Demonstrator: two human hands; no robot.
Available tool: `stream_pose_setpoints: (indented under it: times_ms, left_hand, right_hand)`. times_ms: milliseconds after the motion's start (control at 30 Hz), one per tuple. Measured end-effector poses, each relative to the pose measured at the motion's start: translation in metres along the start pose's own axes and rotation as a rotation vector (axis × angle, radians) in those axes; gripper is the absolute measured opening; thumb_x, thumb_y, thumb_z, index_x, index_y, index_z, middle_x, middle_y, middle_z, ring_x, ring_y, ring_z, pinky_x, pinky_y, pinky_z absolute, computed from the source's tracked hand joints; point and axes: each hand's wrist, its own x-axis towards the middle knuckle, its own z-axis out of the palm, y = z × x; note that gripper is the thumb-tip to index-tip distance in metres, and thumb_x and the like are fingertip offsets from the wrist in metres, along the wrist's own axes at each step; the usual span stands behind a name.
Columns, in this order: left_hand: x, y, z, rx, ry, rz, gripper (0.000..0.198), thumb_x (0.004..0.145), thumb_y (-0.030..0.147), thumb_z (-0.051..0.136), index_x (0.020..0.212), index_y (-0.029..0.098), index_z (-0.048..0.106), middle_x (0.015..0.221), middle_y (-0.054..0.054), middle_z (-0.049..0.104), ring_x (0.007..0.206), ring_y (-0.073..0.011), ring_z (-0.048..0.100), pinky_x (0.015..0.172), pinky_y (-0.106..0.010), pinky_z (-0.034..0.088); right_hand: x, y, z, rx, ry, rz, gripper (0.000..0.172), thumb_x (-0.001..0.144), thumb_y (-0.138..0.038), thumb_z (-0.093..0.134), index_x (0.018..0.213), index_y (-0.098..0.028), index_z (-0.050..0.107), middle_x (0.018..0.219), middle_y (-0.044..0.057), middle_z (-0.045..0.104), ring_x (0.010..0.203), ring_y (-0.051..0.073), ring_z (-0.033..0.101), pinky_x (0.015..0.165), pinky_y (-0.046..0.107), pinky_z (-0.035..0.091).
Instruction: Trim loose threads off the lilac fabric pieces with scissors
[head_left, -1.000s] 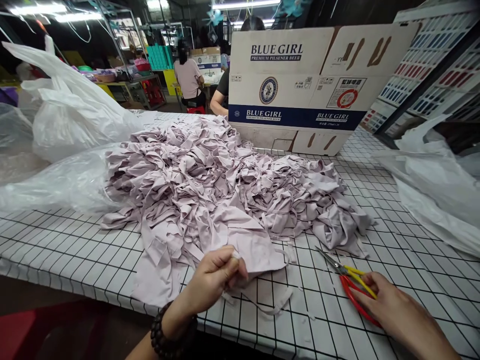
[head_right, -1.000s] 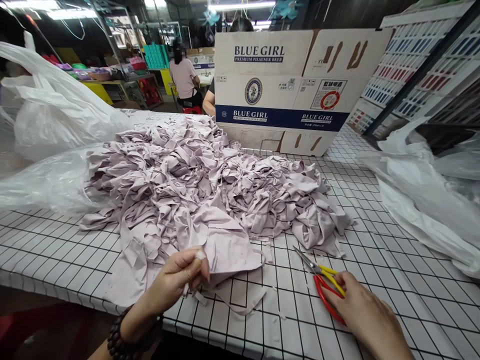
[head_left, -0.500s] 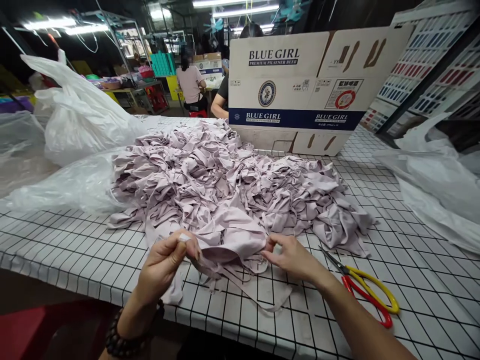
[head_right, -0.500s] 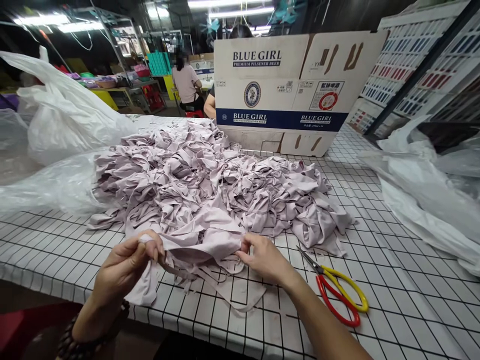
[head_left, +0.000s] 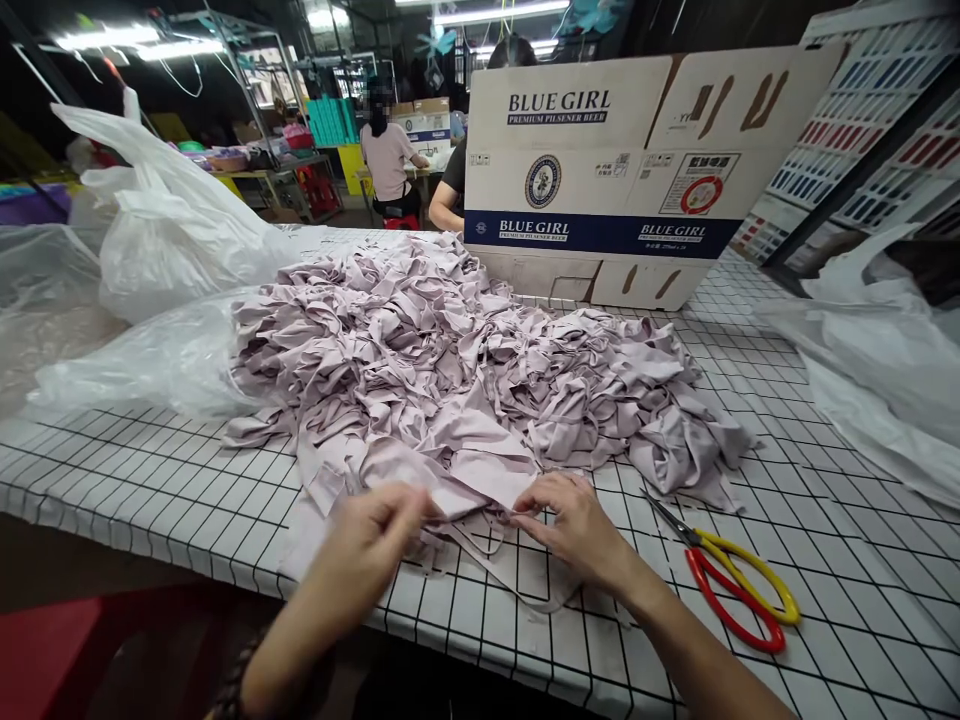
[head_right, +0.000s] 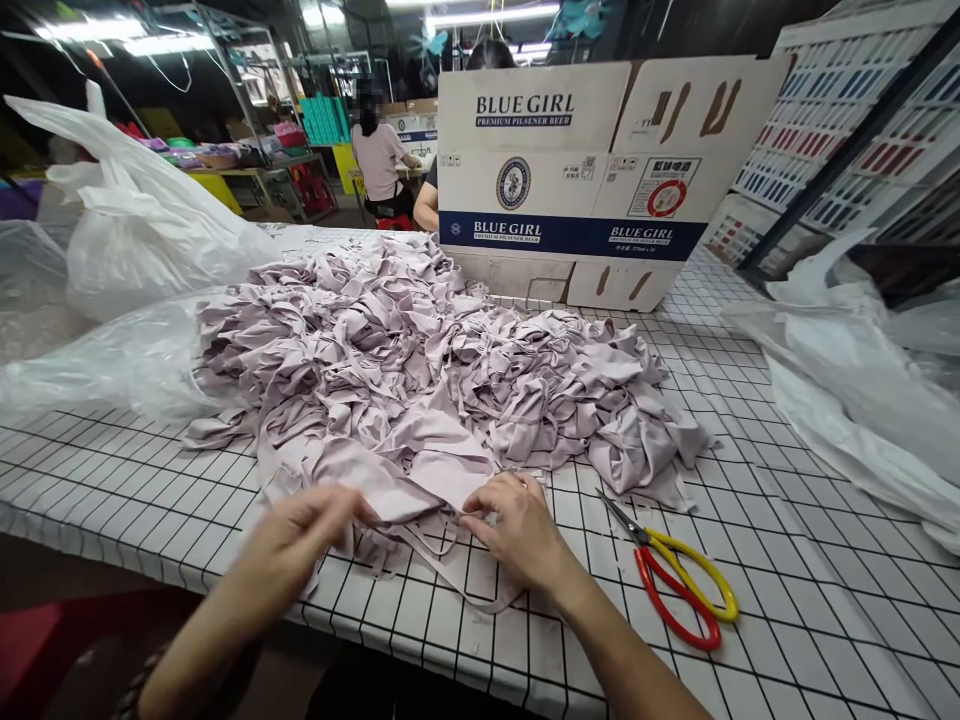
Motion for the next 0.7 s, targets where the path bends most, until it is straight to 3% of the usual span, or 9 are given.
stream_pose_setpoints:
  times_ms: [67, 100, 200, 300, 367, 467, 567, 633, 700]
  left_hand:
    - [-0.005, 0.0, 0.031, -0.234, -0.401, -0.088, 0.046, 0.088, 0.052, 0.048, 0.089, 0.014, 0.073, 0.065, -0.003, 0.06, 0.055, -0.013, 0.05, 0.055, -0.025, 0.04]
    - [-0.005, -0.001, 0.047, -0.319, -0.448, -0.12, 0.045, 0.087, 0.052, 0.051, 0.093, 0.013, 0.072, 0.069, -0.003, 0.062, 0.054, -0.0112, 0.049, 0.054, -0.024, 0.039]
    - [0.001, -0.004, 0.085, -0.587, -0.393, -0.16, 0.045, 0.081, 0.052, 0.06, 0.101, 0.013, 0.07, 0.071, -0.002, 0.061, 0.053, -0.0088, 0.046, 0.052, -0.022, 0.038]
    - [0.005, -0.001, 0.101, -0.855, -0.424, -0.189, 0.042, 0.079, 0.05, 0.063, 0.094, 0.011, 0.07, 0.054, 0.003, 0.05, 0.045, -0.0074, 0.04, 0.047, -0.02, 0.032]
    - [0.006, 0.005, 0.102, -1.004, -0.429, -0.225, 0.039, 0.077, 0.046, 0.067, 0.091, 0.01, 0.07, 0.05, 0.004, 0.045, 0.042, -0.0055, 0.035, 0.044, -0.019, 0.026]
    - [0.005, 0.013, 0.1, -1.159, -0.375, -0.282, 0.044, 0.07, 0.04, 0.076, 0.102, 0.009, 0.069, 0.052, 0.006, 0.04, 0.046, -0.0039, 0.027, 0.043, -0.017, 0.02]
    - [0.007, 0.015, 0.099, -1.22, -0.349, -0.311, 0.048, 0.071, 0.04, 0.078, 0.108, 0.01, 0.069, 0.053, 0.008, 0.034, 0.048, -0.0037, 0.02, 0.043, -0.017, 0.016]
    - [0.009, 0.012, 0.099, -1.201, -0.322, -0.287, 0.045, 0.074, 0.045, 0.075, 0.102, 0.01, 0.07, 0.051, 0.01, 0.03, 0.045, -0.0026, 0.016, 0.042, -0.018, 0.013]
    - [0.011, 0.008, 0.098, -1.156, -0.274, -0.244, 0.044, 0.075, 0.049, 0.073, 0.094, 0.01, 0.071, 0.05, 0.009, 0.037, 0.041, -0.001, 0.015, 0.04, -0.019, 0.012]
  right_hand:
    - [-0.002, -0.001, -0.01, 0.055, 0.012, 0.004, 0.011, 0.085, -0.028, 0.064, 0.076, -0.022, 0.065, 0.088, 0.002, 0.068, 0.091, 0.021, 0.06, 0.09, 0.04, 0.044]
    - [-0.004, -0.003, -0.014, 0.09, 0.023, 0.016, 0.014, 0.086, -0.03, 0.062, 0.076, -0.022, 0.064, 0.089, 0.003, 0.068, 0.091, 0.021, 0.061, 0.085, 0.036, 0.047]
    - [-0.014, -0.015, -0.022, 0.114, 0.093, -0.005, 0.018, 0.088, -0.033, 0.06, 0.075, -0.021, 0.062, 0.079, 0.001, 0.066, 0.079, 0.018, 0.062, 0.087, 0.037, 0.046]
    - [-0.03, -0.034, -0.025, -0.145, 0.266, -0.229, 0.013, 0.092, -0.022, 0.054, 0.083, -0.021, 0.064, 0.069, -0.002, 0.063, 0.066, 0.015, 0.058, 0.1, 0.046, 0.032]
    - [-0.039, -0.044, -0.023, -0.352, 0.368, -0.366, 0.018, 0.093, -0.014, 0.048, 0.097, -0.02, 0.065, 0.075, 0.0, 0.066, 0.072, 0.017, 0.059, 0.102, 0.047, 0.026]
    - [-0.049, -0.053, -0.018, -0.471, 0.413, -0.419, 0.029, 0.094, -0.009, 0.046, 0.118, -0.017, 0.06, 0.089, 0.005, 0.071, 0.079, 0.019, 0.061, 0.095, 0.044, 0.029]
    - [-0.052, -0.052, -0.016, -0.426, 0.397, -0.421, 0.031, 0.095, -0.011, 0.047, 0.124, -0.015, 0.056, 0.085, 0.004, 0.07, 0.075, 0.018, 0.06, 0.085, 0.041, 0.031]
    - [-0.05, -0.05, -0.021, -0.327, 0.363, -0.416, 0.029, 0.093, -0.015, 0.051, 0.122, -0.017, 0.059, 0.083, 0.002, 0.069, 0.075, 0.019, 0.059, 0.082, 0.041, 0.033]
    - [-0.046, -0.046, -0.027, -0.183, 0.344, -0.375, 0.025, 0.091, -0.018, 0.053, 0.114, -0.021, 0.062, 0.084, 0.002, 0.067, 0.079, 0.019, 0.059, 0.08, 0.039, 0.036]
